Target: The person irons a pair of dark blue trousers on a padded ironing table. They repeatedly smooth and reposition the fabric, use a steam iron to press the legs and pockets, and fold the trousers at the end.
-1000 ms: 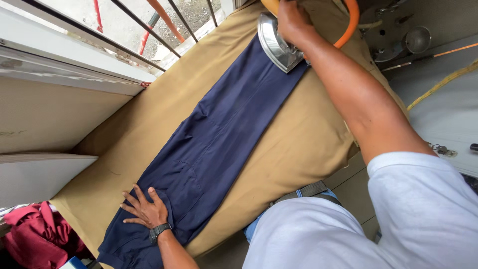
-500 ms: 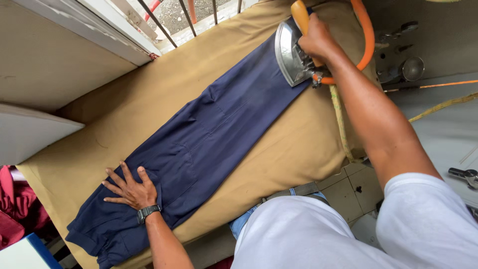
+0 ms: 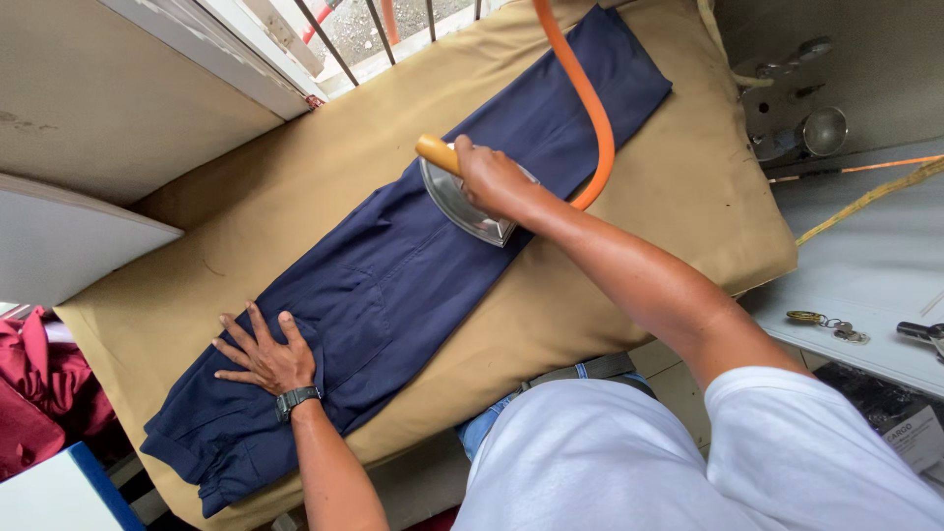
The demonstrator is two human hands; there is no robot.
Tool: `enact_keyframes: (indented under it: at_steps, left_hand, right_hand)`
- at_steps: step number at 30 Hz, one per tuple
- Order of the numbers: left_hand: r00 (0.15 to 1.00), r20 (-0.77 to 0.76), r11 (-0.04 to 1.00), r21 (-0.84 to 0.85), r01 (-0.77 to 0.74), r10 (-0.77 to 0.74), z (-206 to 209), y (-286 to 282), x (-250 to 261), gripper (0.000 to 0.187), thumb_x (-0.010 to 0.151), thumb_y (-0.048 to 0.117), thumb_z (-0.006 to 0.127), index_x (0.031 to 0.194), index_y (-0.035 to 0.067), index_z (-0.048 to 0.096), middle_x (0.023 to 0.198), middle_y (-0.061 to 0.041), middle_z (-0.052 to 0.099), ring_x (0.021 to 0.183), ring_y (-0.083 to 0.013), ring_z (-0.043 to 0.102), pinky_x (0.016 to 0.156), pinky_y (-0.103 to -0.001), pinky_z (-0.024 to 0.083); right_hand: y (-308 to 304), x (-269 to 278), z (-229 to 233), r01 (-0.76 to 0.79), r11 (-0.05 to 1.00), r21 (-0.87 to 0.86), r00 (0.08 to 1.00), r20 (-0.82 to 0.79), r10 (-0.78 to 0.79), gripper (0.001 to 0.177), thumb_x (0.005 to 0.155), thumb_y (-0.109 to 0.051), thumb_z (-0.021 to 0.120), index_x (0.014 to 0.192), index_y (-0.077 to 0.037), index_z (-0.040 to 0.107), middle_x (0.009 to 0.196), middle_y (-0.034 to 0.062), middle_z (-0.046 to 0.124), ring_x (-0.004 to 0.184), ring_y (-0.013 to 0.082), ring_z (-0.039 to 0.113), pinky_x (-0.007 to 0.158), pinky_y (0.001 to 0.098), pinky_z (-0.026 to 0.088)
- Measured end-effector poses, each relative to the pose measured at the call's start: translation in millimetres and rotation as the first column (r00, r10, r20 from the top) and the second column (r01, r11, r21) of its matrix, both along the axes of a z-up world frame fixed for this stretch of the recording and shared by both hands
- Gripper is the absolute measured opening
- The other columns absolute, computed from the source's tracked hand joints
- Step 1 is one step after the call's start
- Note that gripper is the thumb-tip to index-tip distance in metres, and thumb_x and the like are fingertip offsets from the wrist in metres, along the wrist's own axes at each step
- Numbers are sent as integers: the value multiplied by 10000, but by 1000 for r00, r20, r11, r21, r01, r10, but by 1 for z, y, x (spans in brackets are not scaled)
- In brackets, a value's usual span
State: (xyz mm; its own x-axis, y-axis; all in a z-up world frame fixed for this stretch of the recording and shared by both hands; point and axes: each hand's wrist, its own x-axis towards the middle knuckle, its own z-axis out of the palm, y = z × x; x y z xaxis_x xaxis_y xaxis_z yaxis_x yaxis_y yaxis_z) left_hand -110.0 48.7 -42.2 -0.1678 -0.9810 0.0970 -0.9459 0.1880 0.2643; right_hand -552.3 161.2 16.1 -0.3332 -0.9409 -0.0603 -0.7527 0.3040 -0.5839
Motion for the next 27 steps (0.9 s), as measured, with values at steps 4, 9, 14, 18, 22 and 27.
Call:
enact_keyframes:
  at_steps: [4,9,14,18,22,27]
  left_hand:
    - [1000,1,1000,-4,7,-7,1,1,0,672,1048,660,400,1568,248,502,1721,-131,237,1568,-484,110,1133,-807,-50]
    - [1000,-13,1000,19,4,-3,1,0,1,680,1036,668,399,1564,253,504,1717,-135,228,1563,-485,91,1127,-799,-68]
    - [999,-34,1000,29,2,-1,1,0,2,672,1033,665,413,1562,261,505,1717,-129,223,1565,-482,84,1132,-789,-87]
    - [1000,-26,1000,20,-13,13,1,-1,2,659,1041,657,439,1557,254,510,1728,-120,229,1577,-475,93,1146,-783,-83]
    - [1000,-25,1000,16,-13,13,-1,-2,1,649,1042,640,461,1568,264,507,1726,-130,223,1570,-483,91,1144,-782,-77]
    - [1000,-20,1000,9,-3,3,0,1,1,644,1061,620,456,1595,263,489,1730,-133,213,1574,-484,87,1149,-785,-70]
  right_hand:
    - [4,3,17,60,993,104,996,-65,-54,359,848,-12,652,1135,8,438,962,315,692,917,513,682,776,587,555]
    - [-9,-69,-20,296,938,180,950,-158,-269,243,989,-57,559,1212,-10,475,1063,335,686,992,538,669,841,609,540]
    - [6,-228,-75,563,814,142,818,-238,-524,424,892,-34,650,1270,42,475,1198,345,645,1112,530,628,940,560,523]
    - [44,-274,-73,610,788,86,786,-190,-588,549,805,15,647,1317,79,462,1205,371,628,1127,520,621,949,515,527]
    - [90,-233,-63,593,798,105,804,-123,-581,450,851,-43,653,1262,52,498,1183,351,639,1102,516,628,910,529,518]
    - [97,-125,-39,359,932,42,933,-25,-358,379,878,-57,672,1166,79,467,1012,388,653,988,535,658,851,532,548]
